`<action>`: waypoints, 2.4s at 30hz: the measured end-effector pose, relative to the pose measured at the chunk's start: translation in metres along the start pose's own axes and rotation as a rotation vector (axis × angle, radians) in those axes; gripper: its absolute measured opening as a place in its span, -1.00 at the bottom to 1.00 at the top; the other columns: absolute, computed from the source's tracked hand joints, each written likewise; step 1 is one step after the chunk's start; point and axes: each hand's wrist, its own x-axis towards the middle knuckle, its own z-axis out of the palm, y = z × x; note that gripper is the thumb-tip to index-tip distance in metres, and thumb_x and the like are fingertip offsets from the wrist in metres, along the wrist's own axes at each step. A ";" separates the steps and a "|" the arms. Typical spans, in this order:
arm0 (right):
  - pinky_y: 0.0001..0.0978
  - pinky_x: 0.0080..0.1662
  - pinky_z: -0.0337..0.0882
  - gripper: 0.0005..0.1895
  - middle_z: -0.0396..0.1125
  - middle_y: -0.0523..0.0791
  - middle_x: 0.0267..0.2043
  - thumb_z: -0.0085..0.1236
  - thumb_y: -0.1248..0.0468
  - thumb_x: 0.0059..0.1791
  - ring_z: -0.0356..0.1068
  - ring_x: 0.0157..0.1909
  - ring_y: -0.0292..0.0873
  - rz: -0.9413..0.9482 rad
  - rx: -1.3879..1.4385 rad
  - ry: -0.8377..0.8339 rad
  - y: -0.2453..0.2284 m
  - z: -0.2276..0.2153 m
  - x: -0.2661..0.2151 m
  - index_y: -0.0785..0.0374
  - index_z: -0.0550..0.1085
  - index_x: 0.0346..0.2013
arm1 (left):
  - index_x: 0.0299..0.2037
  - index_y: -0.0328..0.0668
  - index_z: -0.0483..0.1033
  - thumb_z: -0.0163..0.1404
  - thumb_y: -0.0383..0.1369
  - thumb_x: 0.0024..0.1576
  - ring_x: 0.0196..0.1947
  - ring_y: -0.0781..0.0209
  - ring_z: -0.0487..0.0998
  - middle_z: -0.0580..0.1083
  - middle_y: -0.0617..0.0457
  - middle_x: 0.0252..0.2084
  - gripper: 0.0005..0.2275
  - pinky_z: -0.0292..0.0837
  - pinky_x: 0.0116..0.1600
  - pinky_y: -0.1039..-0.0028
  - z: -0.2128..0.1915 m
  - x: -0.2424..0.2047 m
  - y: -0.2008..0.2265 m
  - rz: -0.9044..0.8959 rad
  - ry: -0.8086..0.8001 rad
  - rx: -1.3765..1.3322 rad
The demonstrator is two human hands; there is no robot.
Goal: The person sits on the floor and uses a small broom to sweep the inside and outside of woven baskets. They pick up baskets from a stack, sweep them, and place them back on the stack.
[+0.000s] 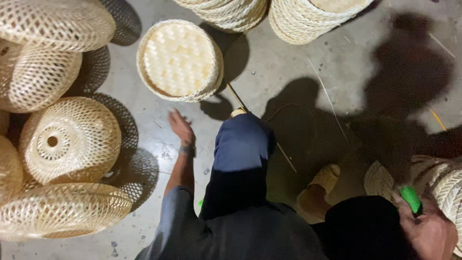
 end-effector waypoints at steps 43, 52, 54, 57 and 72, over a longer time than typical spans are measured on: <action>-0.39 -0.41 0.48 -0.50 0.43 -0.02 -0.30 0.10 -0.05 0.10 0.29 -0.60 -0.30 -0.021 1.265 -0.195 -0.248 -0.248 0.008 0.35 0.56 0.04 | 0.55 -0.27 0.08 -0.18 -0.48 0.45 0.58 0.07 0.16 0.13 -0.11 0.58 -0.55 0.11 0.66 0.29 0.176 -0.248 0.279 1.104 -0.972 -0.049; -0.46 -0.45 0.43 -0.64 0.46 -0.10 -0.23 0.19 0.17 0.05 0.35 -0.57 -0.32 -0.476 1.025 0.008 -0.183 -0.194 0.008 0.32 0.49 0.05 | 0.52 -0.34 0.11 -0.20 -0.47 0.46 0.49 0.11 0.29 0.21 -0.16 0.55 -0.58 0.21 0.54 0.37 0.178 -0.272 0.242 0.957 -0.912 -0.166; -0.46 -0.46 0.41 -0.66 0.45 -0.10 -0.29 0.20 0.19 0.05 0.36 -0.55 -0.32 -0.563 1.054 -0.014 -0.174 -0.180 -0.008 0.35 0.48 0.02 | 0.53 -0.34 0.08 -0.18 -0.47 0.46 0.51 0.16 0.26 0.17 -0.13 0.55 -0.56 0.21 0.57 0.39 0.180 -0.280 0.245 0.983 -0.856 -0.211; -0.43 -0.47 0.36 -0.69 0.41 -0.09 -0.39 0.21 0.20 0.06 0.34 -0.54 -0.31 -0.253 1.207 0.164 -0.155 -0.166 -0.017 0.39 0.47 -0.04 | 0.59 -0.28 0.06 -0.21 -0.48 0.40 -0.15 -0.02 -0.08 0.01 -0.78 0.15 -0.48 -0.05 -0.06 0.28 0.177 -0.284 0.245 0.327 -0.707 -0.067; -0.28 -0.24 0.58 -0.67 0.47 -0.03 -0.10 0.27 0.25 0.05 0.54 -0.09 -0.20 0.007 1.804 0.588 -0.205 -0.082 0.049 0.34 0.31 -0.10 | 0.47 -0.34 0.16 -0.14 -0.43 0.40 0.36 0.23 0.34 0.24 -0.10 0.48 -0.57 0.28 0.42 0.46 0.180 -0.292 0.171 0.505 -1.066 -0.373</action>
